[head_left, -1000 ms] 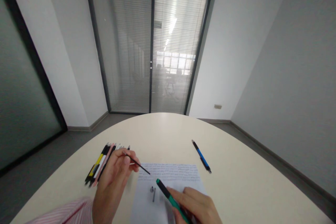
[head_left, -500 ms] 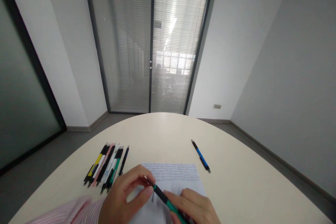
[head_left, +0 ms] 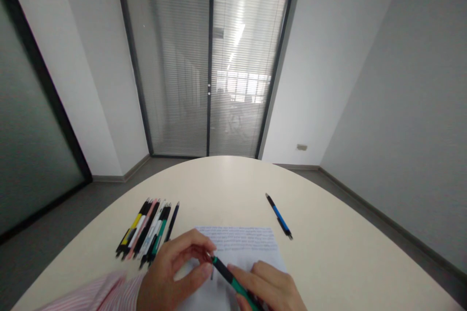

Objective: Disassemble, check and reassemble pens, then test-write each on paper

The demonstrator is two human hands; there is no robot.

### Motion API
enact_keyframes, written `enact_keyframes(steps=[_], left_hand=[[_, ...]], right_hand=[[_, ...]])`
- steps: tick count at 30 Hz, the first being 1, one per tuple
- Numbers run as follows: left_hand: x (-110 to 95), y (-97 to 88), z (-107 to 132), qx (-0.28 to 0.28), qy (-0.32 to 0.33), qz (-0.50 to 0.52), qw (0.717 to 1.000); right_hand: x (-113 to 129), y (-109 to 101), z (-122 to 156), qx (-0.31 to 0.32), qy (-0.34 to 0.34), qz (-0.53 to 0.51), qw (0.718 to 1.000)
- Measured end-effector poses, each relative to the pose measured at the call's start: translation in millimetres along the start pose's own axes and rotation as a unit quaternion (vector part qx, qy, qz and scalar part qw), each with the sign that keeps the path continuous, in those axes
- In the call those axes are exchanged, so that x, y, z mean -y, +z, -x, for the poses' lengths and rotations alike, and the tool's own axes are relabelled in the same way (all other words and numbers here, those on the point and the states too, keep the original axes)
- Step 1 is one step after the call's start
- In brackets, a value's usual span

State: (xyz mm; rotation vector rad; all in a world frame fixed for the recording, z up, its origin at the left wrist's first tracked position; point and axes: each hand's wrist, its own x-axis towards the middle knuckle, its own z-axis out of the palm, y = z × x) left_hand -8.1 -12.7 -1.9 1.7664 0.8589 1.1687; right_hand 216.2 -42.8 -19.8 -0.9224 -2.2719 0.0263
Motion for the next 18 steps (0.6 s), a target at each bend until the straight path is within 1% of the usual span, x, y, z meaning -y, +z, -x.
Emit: enact_keyframes(steps=[1, 3, 5, 6, 8, 11, 15, 18], left_hand=[[2, 0.3, 1, -0.009, 0.012, -0.024, 1.0], [7, 1.9, 2, -0.016, 0.048, -0.112, 0.992], [14, 4.3, 3, -0.009, 0.096, -0.226, 0.969], [18, 5.5, 4, 0.006, 0.117, -0.274, 0.954], [26, 7.0, 5, 0.002, 0.141, -0.326, 0.935], [34, 6.1, 6, 0.026, 0.147, -0.347, 0.926], [34, 2.9, 4, 0.065, 0.135, -0.333, 0.931], [30, 2.4, 1, 0.058, 0.137, -0.299, 0.942]], right_hand=[[0, 0, 0, -0.005, 0.01, -0.005, 1.0], [1, 0, -1, -0.013, 0.032, -0.017, 0.999], [2, 0, -2, -0.017, 0.045, -0.029, 0.998], [2, 0, -3, -0.024, 0.047, -0.034, 0.998], [3, 1, -4, -0.039, 0.045, -0.036, 0.998], [4, 1, -5, -0.043, 0.044, -0.03, 0.998], [4, 0, -5, -0.024, 0.06, -0.027, 0.998], [3, 0, -4, -0.012, 0.071, -0.028, 0.997]])
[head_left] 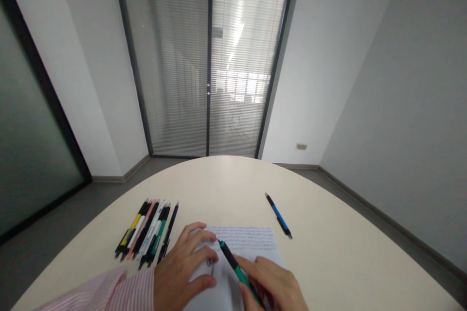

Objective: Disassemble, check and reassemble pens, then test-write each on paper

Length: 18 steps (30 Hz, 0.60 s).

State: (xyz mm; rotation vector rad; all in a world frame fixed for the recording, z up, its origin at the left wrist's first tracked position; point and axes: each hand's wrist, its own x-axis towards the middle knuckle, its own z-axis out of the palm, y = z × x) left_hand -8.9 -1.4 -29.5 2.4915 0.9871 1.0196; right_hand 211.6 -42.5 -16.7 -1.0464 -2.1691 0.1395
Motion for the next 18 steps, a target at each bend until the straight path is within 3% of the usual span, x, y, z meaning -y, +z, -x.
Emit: enact_keyframes(steps=[3, 5, 8, 10, 14, 18], left_hand=[[-5, -6.5, -6, -0.037, -0.005, 0.089, 0.995], [-9, -13.1, -12, -0.054, -0.073, 0.196, 0.976], [-11, -21.3, -19, -0.087, -0.236, 0.357, 0.9], [-9, -22.8, -22, -0.104, -0.293, 0.422, 0.851], [-6, -19.7, -24, -0.099, -0.328, 0.483, 0.806], [-7, -18.9, -23, -0.109, -0.332, 0.486, 0.801]], right_hand=[[-1, 0, 0, -0.006, -0.005, -0.001, 1.0], [-2, 1, 1, -0.001, -0.002, 0.002, 1.0], [-1, 0, 2, 0.028, 0.016, 0.003, 0.999], [0, -1, 2, 0.04, 0.028, 0.003, 0.999], [1, -2, 1, 0.05, 0.034, 0.004, 0.998], [0, -2, 0, 0.051, 0.028, -0.001, 0.998]])
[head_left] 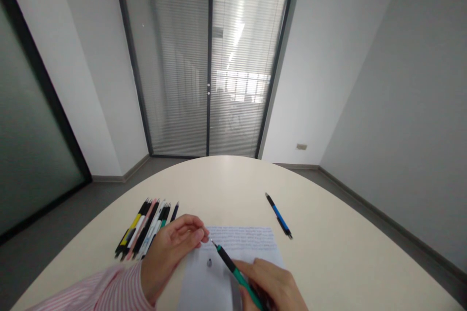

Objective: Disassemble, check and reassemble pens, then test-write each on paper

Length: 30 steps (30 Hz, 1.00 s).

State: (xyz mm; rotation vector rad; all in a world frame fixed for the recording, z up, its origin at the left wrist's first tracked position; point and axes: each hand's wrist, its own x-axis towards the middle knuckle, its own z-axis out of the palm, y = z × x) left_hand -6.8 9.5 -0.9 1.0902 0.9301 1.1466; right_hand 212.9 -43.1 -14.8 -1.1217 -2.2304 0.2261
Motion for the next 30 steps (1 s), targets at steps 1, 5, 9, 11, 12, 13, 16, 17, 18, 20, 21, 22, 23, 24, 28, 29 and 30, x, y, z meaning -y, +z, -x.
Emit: enact_keyframes(steps=[1, 5, 9, 11, 12, 13, 16, 17, 18, 20, 21, 22, 23, 24, 28, 29, 30], left_hand=[[0, 0.0, 1, -0.001, 0.003, 0.0, 1.0], [-2, -0.5, 2, 0.01, 0.012, -0.014, 1.0], [-3, -0.2, 1, 0.021, 0.013, -0.038, 0.999], [-4, 0.6, 1, 0.031, 0.006, -0.041, 0.999], [-4, 1.1, 2, 0.043, 0.001, -0.043, 0.998], [-5, 1.7, 2, 0.058, -0.003, -0.044, 0.997], [-5, 3.1, 4, 0.102, -0.004, -0.051, 0.993], [-5, 3.1, 5, 0.111, -0.003, -0.056, 0.992], [-4, 2.8, 5, 0.113, -0.002, -0.06, 0.992], [-1, 0.7, 4, 0.111, 0.005, -0.06, 0.992], [2, -0.8, 3, 0.11, 0.012, -0.055, 0.992], [4, -2.4, 1, 0.113, 0.02, -0.05, 0.992], [6, -3.8, 0, 0.12, 0.027, -0.048, 0.991], [7, -4.9, -1, 0.131, 0.034, -0.051, 0.99], [9, -4.2, 2, 0.141, 0.083, -0.136, 0.977], [9, -3.3, 4, 0.132, 0.106, -0.187, 0.968], [10, -2.4, 6, 0.122, 0.129, -0.248, 0.952]], right_hand=[[0, 0, 0, -0.001, -0.001, -0.002, 1.0], [1, -1, -2, -0.003, -0.011, -0.003, 1.0], [2, -2, -2, -0.012, -0.013, -0.004, 1.0], [2, -2, -1, -0.004, -0.015, 0.001, 1.0], [2, -2, 0, 0.002, -0.016, 0.004, 1.0], [1, -1, 0, 0.008, -0.018, 0.007, 1.0], [-1, 1, 2, 0.021, -0.027, 0.01, 0.999], [-2, 2, 3, 0.022, -0.029, 0.011, 0.999], [-2, 2, 3, 0.022, -0.031, 0.011, 0.999], [-3, 4, 3, 0.02, -0.034, 0.01, 0.999], [-3, 5, 3, 0.019, -0.037, 0.011, 0.999], [-3, 5, 3, 0.017, -0.04, 0.011, 0.999], [-3, 5, 3, 0.017, -0.042, 0.012, 0.999], [-3, 5, 3, 0.015, -0.042, 0.014, 0.999], [-1, 3, 0, 0.004, -0.03, 0.017, 0.999], [0, 2, 0, -0.001, -0.024, 0.018, 1.0], [0, 1, -1, -0.005, -0.016, 0.019, 1.0]])
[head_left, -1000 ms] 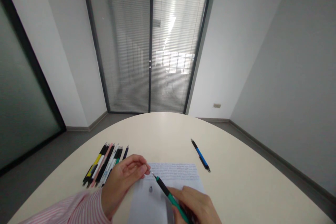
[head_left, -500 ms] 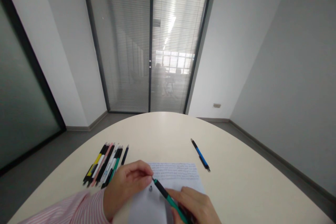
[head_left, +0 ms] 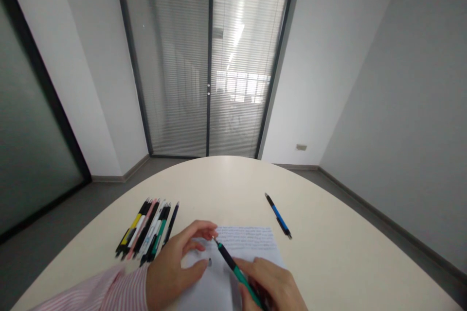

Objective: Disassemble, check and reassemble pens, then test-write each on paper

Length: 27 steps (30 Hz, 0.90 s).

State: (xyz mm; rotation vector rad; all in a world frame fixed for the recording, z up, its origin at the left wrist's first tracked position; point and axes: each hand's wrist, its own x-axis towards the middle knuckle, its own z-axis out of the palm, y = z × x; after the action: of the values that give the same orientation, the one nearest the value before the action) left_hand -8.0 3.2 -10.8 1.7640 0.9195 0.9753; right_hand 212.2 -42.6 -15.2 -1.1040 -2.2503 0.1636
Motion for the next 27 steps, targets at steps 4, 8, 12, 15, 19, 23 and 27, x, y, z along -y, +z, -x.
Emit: enact_keyframes(steps=[4, 8, 12, 15, 19, 23, 27], left_hand=[[3, 3.3, 2, 0.018, 0.012, -0.191, 0.981], [2, -2.8, -6, 0.025, -0.054, -0.101, 0.993], [-5, -10.5, -14, -0.008, -0.142, 0.12, 0.983], [-6, -11.0, -13, -0.027, -0.16, 0.193, 0.968], [0, -9.1, -12, -0.002, -0.163, 0.224, 0.961], [2, -9.9, -13, -0.014, -0.154, 0.205, 0.966], [0, -10.5, -11, -0.031, -0.152, 0.185, 0.97]], right_hand=[[1, -1, 0, -0.011, 0.042, 0.009, 0.999], [1, 0, 1, -0.013, 0.061, 0.002, 0.998], [1, 0, 1, -0.002, 0.049, -0.002, 0.999], [2, -1, 1, 0.005, 0.039, -0.003, 0.999], [0, 0, 2, 0.014, 0.037, -0.007, 0.999], [-2, 2, 3, 0.028, 0.029, -0.005, 0.999], [-2, 3, 2, 0.025, 0.032, -0.008, 0.999]])
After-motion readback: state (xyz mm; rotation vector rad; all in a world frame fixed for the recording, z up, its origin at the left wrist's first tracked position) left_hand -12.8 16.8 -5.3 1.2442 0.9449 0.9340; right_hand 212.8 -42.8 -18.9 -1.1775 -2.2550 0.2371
